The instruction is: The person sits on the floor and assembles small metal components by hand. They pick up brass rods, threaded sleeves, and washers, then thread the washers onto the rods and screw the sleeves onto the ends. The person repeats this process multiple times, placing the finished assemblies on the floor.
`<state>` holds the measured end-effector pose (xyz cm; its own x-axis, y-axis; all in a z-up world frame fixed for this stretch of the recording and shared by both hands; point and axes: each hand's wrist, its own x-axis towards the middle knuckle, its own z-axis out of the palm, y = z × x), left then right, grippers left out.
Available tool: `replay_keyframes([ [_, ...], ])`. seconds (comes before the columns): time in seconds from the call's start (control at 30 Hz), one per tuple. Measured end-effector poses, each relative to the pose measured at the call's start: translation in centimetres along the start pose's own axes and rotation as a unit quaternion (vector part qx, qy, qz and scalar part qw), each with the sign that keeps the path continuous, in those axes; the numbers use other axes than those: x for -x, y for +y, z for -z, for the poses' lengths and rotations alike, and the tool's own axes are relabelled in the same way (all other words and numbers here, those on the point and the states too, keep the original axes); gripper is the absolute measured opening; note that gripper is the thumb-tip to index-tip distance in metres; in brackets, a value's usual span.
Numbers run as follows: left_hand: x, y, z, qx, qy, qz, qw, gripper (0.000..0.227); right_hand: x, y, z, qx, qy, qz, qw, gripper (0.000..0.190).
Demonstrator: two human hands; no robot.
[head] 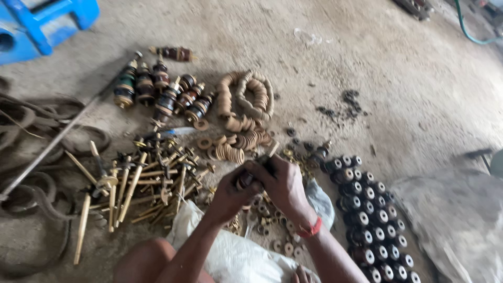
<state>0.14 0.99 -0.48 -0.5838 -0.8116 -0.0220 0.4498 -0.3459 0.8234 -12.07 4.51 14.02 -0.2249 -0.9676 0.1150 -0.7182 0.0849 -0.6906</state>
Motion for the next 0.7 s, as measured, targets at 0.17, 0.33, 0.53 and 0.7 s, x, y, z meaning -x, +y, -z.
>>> replay_keyframes([
  [0.17,0.6,1.0,-0.5,0.035,0.002,-0.016,0.999,0.074,0.0,6.7,1.9,-0.255,-0.098,0.007,0.962,0.033],
  [0.33,0.3,3.8,1.3,-0.08,0.027,-0.126,0.988,0.067,4.8,17.8,0.6,0.126,-0.072,-0.117,0.982,0.026],
  [0.53,-0.2,2.9,1.2,0.004,0.043,-0.021,0.999,0.061,16.8,26.8,-5.9,0.165,-0.178,-0.064,0.968,0.028],
  [0.7,0.0,2.0,0.5,-0.056,0.027,0.044,0.997,0.059,19.0,28.2,-7.7,0.234,-0.135,-0.07,0.96,0.022],
])
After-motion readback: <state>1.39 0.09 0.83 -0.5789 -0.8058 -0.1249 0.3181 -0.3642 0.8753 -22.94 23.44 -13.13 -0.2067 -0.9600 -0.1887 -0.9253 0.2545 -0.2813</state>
